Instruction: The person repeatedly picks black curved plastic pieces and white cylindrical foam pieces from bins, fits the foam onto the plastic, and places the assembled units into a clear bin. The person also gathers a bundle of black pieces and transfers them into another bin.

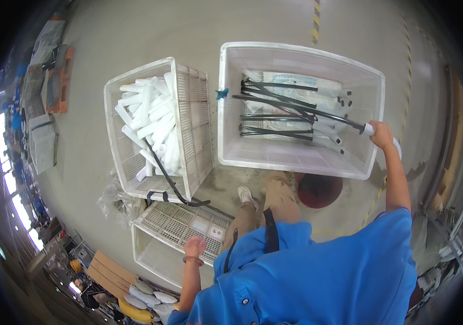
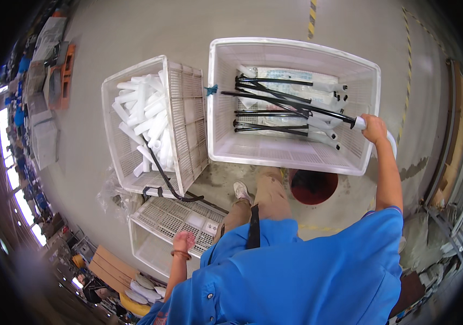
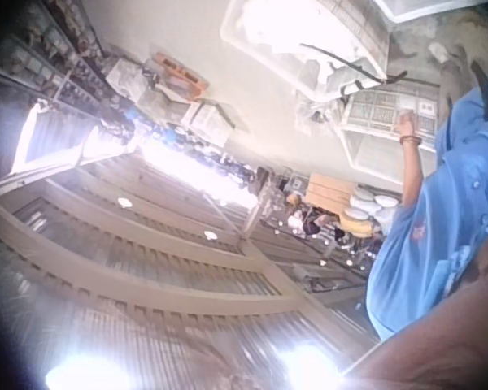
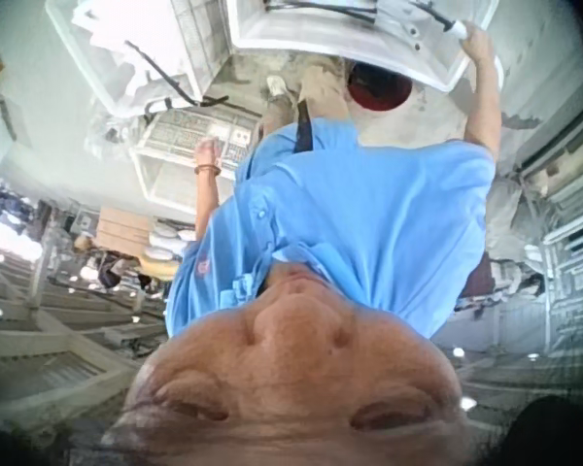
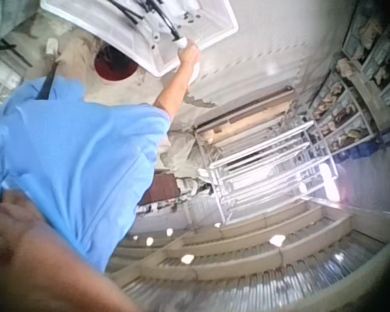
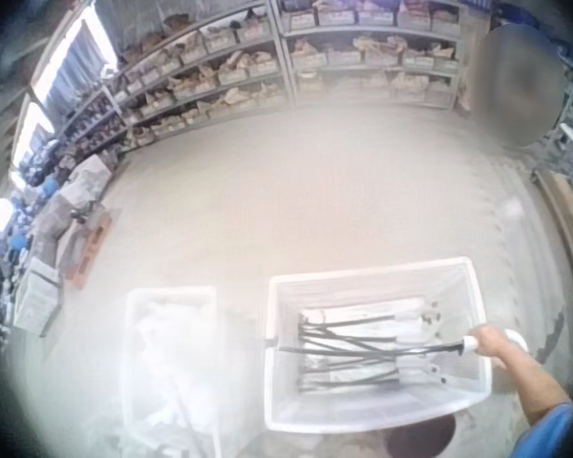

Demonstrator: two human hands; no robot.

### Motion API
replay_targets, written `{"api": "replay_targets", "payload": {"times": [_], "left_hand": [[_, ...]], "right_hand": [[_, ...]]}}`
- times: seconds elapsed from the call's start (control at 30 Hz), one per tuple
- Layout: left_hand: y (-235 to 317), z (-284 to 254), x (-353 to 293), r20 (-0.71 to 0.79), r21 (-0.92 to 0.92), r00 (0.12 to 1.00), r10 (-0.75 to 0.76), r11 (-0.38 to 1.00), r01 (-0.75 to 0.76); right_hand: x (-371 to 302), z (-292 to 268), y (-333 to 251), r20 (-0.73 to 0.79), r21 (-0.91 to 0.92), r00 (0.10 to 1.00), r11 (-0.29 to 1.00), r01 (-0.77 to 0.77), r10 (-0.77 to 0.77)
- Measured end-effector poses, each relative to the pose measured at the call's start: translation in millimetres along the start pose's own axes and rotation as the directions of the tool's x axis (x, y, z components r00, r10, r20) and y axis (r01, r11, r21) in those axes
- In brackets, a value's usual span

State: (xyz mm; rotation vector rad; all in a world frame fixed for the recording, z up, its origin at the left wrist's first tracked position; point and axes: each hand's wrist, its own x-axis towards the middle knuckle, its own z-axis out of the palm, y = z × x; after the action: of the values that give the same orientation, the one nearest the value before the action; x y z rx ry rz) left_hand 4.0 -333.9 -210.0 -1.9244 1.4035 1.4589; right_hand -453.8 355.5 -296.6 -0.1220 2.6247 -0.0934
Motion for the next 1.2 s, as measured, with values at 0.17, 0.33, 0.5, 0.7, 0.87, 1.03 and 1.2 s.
{"api": "replay_targets", "payload": {"times": [0.17,0.33,0.5,0.7,0.87,1.03,1.2], "left_hand": [[-81.8,-33.5,6.7,0.022,0.124,0.989,-0.145,0.982,0.141],[-78.6,-26.1,33.2,0.189,0.206,0.979,-0.073,0.978,0.033],[-89.0,-16.0,52.7,0.265,0.000,0.964,0.002,1.000,-0.002],[-136.3,-43.6,98.2,0.406,-0.119,0.912,0.060,0.993,-0.012],[-204.4,-131.6,108.6,0.242,-0.376,0.959,0.147,0.925,-0.047],[-324.7,-210.0,92.3,-0.006,-0.671,0.988,-0.153,0.733,0.110],[-433.4,-203.3,38.0,0.024,-0.907,0.868,-0.496,0.354,0.227]], "right_hand": [[112.9,35.8,-38.3,-0.006,-0.156,0.995,0.983,0.093,-0.095],[151.0,90.6,-135.5,-0.287,-0.392,0.958,0.914,-0.108,-0.010],[35.7,130.7,-291.2,-0.362,-0.091,0.810,0.883,0.461,-0.460],[-140.7,163.4,-437.2,-0.005,0.245,0.782,0.757,0.605,-0.623],[-184.4,213.1,-585.3,0.180,0.278,0.687,0.706,0.651,-0.704],[-184.5,311.1,-730.1,0.377,0.206,0.642,0.736,0.644,-0.667],[-181.3,435.4,-792.8,0.600,0.273,0.753,0.954,0.124,-0.270]]}}
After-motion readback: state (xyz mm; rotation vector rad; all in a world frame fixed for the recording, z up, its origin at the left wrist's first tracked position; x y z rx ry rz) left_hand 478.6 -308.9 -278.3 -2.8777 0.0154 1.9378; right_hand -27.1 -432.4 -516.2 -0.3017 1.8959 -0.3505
